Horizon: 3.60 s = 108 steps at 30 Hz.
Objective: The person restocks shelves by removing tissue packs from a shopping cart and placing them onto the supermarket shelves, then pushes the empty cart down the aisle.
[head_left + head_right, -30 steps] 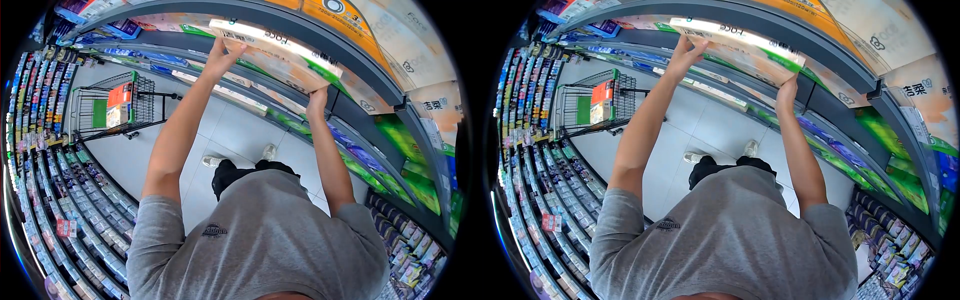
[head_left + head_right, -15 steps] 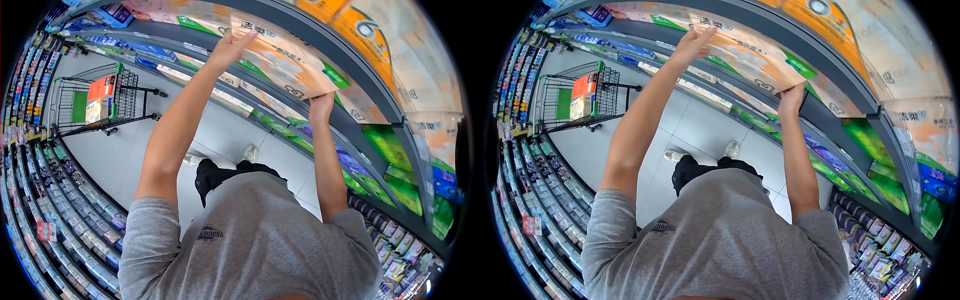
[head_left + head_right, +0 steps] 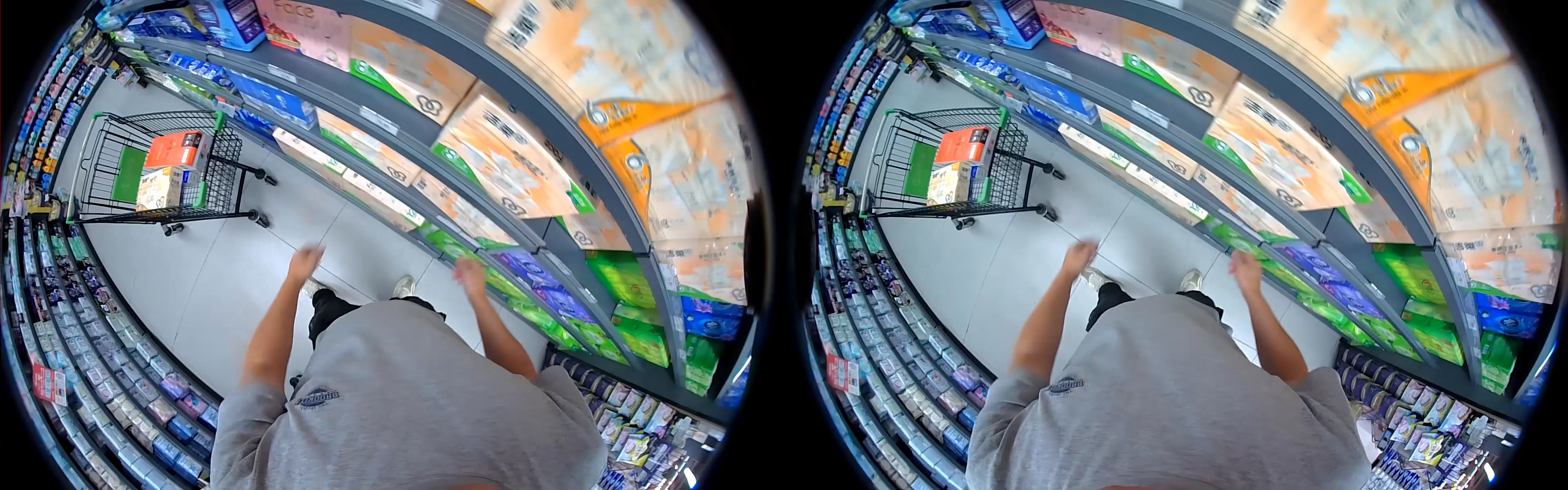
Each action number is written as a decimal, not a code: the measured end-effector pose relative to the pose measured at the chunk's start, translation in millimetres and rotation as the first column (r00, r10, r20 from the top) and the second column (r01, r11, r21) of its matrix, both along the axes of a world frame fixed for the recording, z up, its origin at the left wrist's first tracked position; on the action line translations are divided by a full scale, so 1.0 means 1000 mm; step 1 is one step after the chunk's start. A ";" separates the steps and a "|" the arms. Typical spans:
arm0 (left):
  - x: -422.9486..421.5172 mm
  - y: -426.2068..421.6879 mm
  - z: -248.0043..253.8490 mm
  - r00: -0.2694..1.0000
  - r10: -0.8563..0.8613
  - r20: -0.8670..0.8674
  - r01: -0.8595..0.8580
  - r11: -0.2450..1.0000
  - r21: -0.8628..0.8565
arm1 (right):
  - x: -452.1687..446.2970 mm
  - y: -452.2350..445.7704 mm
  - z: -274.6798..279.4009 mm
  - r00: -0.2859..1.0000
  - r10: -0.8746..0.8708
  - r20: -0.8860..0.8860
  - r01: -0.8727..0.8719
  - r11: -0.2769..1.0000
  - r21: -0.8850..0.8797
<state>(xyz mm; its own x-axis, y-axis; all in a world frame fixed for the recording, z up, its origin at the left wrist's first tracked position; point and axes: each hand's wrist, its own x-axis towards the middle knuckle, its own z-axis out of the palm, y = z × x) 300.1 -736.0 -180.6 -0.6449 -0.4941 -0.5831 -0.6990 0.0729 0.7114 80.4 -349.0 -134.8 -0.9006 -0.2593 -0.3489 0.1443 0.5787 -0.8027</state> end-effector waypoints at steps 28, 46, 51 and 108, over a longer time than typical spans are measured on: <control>0.291 -0.169 0.038 0.850 0.527 -0.016 -0.518 0.830 -0.208 | 0.153 -0.541 -0.025 0.452 0.876 0.167 -0.872 0.474 -0.122; 0.406 -0.418 0.007 0.579 0.807 0.115 -0.814 0.581 0.019 | 0.125 -0.787 -0.083 0.785 0.610 0.107 -0.619 0.769 0.160; 0.335 -0.542 0.030 0.567 0.823 0.029 -0.824 0.567 0.015 | 0.120 -0.787 -0.083 0.815 0.510 0.275 -0.566 0.803 0.187; 0.038 -0.927 -0.030 0.923 0.363 -0.128 -0.341 0.926 0.162 | 0.156 -0.937 -0.027 0.585 -0.135 0.800 0.343 0.935 -0.092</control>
<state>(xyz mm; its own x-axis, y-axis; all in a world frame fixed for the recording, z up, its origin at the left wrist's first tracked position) 338.2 -1662.8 -210.4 -0.5300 -0.6300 -0.5677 -0.5439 -0.2611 0.7975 236.4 -1285.9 -161.4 -0.3590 -0.2350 -0.9033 0.8729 0.2579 -0.4141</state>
